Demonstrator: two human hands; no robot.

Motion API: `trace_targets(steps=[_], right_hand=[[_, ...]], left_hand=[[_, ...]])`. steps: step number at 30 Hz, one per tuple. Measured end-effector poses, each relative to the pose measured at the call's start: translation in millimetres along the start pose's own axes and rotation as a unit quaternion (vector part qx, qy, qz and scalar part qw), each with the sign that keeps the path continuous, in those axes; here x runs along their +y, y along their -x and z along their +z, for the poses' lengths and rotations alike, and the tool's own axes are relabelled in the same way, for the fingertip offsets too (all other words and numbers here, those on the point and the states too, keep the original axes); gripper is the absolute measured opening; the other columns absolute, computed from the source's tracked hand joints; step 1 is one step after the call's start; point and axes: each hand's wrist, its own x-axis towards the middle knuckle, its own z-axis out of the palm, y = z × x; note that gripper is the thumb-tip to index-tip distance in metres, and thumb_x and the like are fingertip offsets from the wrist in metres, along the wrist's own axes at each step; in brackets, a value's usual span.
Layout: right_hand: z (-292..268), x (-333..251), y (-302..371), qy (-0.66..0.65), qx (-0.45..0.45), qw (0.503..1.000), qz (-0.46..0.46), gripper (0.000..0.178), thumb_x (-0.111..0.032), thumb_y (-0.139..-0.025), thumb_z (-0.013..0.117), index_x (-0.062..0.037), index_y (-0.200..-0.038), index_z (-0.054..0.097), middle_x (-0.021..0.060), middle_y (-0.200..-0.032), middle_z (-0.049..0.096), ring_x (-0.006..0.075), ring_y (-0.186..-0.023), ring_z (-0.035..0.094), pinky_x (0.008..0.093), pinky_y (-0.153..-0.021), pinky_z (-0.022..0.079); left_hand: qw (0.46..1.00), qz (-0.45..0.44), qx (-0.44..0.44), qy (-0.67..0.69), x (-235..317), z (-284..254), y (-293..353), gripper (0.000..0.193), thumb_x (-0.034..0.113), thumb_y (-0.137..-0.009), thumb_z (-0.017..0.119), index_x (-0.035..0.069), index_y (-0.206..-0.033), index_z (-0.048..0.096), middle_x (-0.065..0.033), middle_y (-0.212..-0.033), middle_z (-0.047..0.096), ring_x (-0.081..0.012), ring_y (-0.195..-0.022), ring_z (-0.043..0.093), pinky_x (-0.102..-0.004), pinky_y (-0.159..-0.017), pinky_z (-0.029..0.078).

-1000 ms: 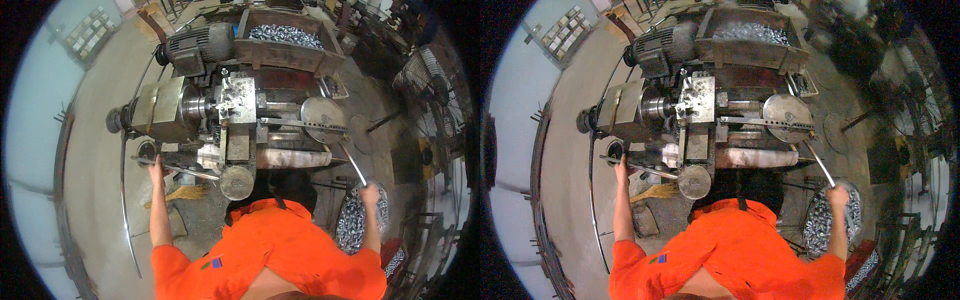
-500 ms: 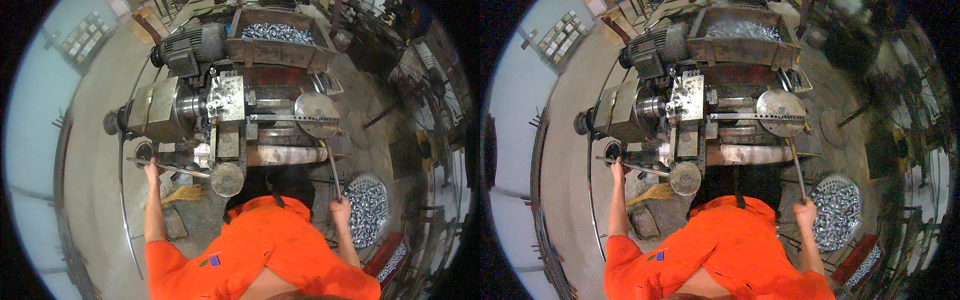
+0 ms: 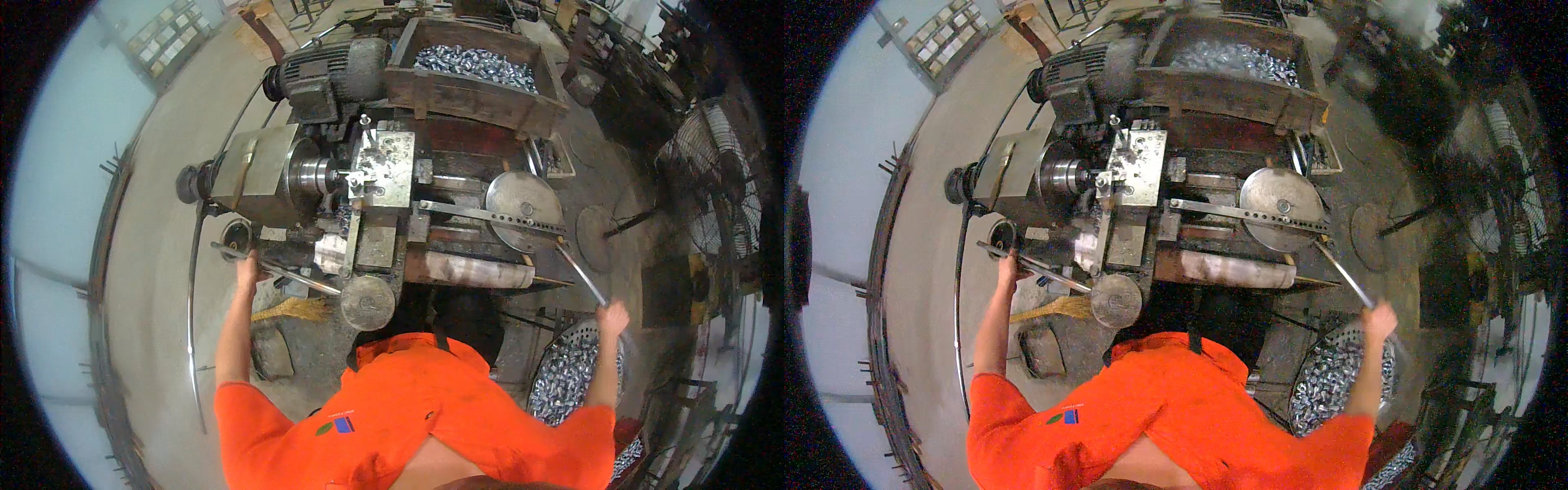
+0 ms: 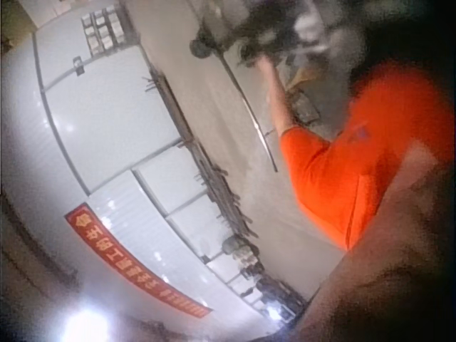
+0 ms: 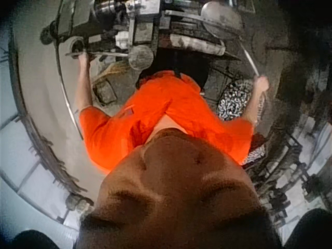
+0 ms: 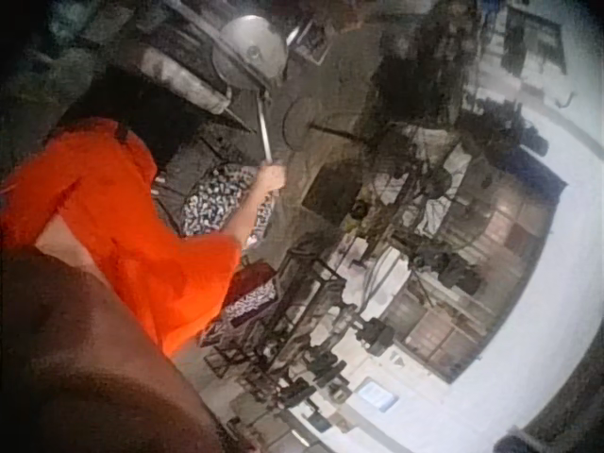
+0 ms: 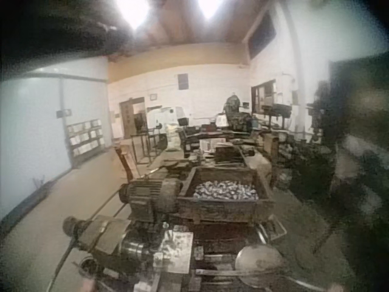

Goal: The person operates a metal turning machine in a workshop, repeatedly inserting small metal pieces into the machine, activating it with a lever, and collecting the processed parts into a nearby container. The person continues this cycle throughout the clip, handling each piece individually.

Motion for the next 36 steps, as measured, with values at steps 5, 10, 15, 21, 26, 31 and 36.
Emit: trace_targets(steps=[5,10,15,21,26,31,36], right_hand=[[-34,-65,-47,-0.013,0.135,0.990,0.042,0.065,-0.032,-0.064,0.060,-0.0065,-0.123,0.048,0.0155,-0.115,0.054,0.0323,-0.106,0.050,0.0469,-0.094,0.035],[-36,-137,19,-0.235,0.302,0.918,-0.106,0.076,-0.022,-0.059,0.062,-0.0009,-0.129,0.041,0.0207,-0.129,0.044,0.0377,-0.121,0.039,0.0444,-0.104,0.026],[-12,-155,95,-0.348,0.095,0.928,-0.097,0.066,-0.013,-0.059,0.062,0.0006,-0.122,0.048,0.0220,-0.127,0.046,0.0379,-0.118,0.043,0.0402,-0.099,0.034],[-33,-171,118,-0.401,0.017,0.911,-0.096,0.047,-0.013,-0.059,0.061,-0.0001,-0.104,0.061,0.0224,-0.096,0.062,0.0352,-0.091,0.061,0.0372,-0.081,0.047],[-48,-182,116,-0.425,-0.006,0.898,-0.112,0.045,-0.012,-0.061,0.059,-0.0007,-0.105,0.061,0.0206,-0.094,0.064,0.0339,-0.088,0.062,0.0359,-0.079,0.047],[-100,-198,86,-0.418,0.033,0.894,-0.158,0.043,-0.008,-0.061,0.060,-0.0025,-0.104,0.062,0.0182,-0.091,0.065,0.0317,-0.086,0.063,0.0346,-0.078,0.048],[-194,-261,58,-0.475,0.089,0.834,-0.267,0.040,-0.005,-0.061,0.060,-0.0039,-0.101,0.063,0.0149,-0.088,0.066,0.0272,-0.083,0.064,0.0323,-0.076,0.048]], left_hand=[[0.996,-0.017,-0.085,0.035,15,-3,21,0.046,0.044,-0.087,0.050,0.000,-0.102,0.047,-0.0130,-0.078,0.060,-0.0248,-0.064,0.063,-0.0353,-0.052,0.055],[0.999,-0.020,-0.014,0.027,-46,-49,0,0.050,0.045,-0.085,0.053,0.000,-0.107,0.056,-0.0161,-0.086,0.064,-0.0268,-0.074,0.064,-0.0371,-0.065,0.052],[0.846,0.170,-0.081,-0.499,-87,-17,-9,0.047,0.047,-0.083,0.053,0.004,-0.102,0.058,-0.0200,-0.089,0.064,-0.0344,-0.087,0.061,-0.0447,-0.074,0.048],[0.752,0.190,-0.064,-0.628,-103,25,7,0.044,0.047,-0.085,0.048,0.005,-0.082,0.063,-0.0176,-0.082,0.064,-0.0351,-0.077,0.062,-0.0443,-0.067,0.050],[0.862,0.267,0.151,-0.403,-181,87,14,0.039,0.044,-0.078,0.057,0.005,-0.076,0.059,-0.0186,-0.074,0.062,-0.0356,-0.071,0.062,-0.0455,-0.064,0.049],[0.748,0.160,-0.145,-0.628,-106,19,7,0.042,0.045,-0.077,0.059,0.006,-0.094,0.056,-0.0169,-0.089,0.063,-0.0333,-0.085,0.062,-0.0437,-0.071,0.050],[0.766,0.183,-0.107,-0.607,-129,14,-4,0.043,0.042,-0.078,0.060,0.007,-0.104,0.055,-0.0172,-0.095,0.063,-0.0324,-0.088,0.061,-0.0441,-0.073,0.049]])
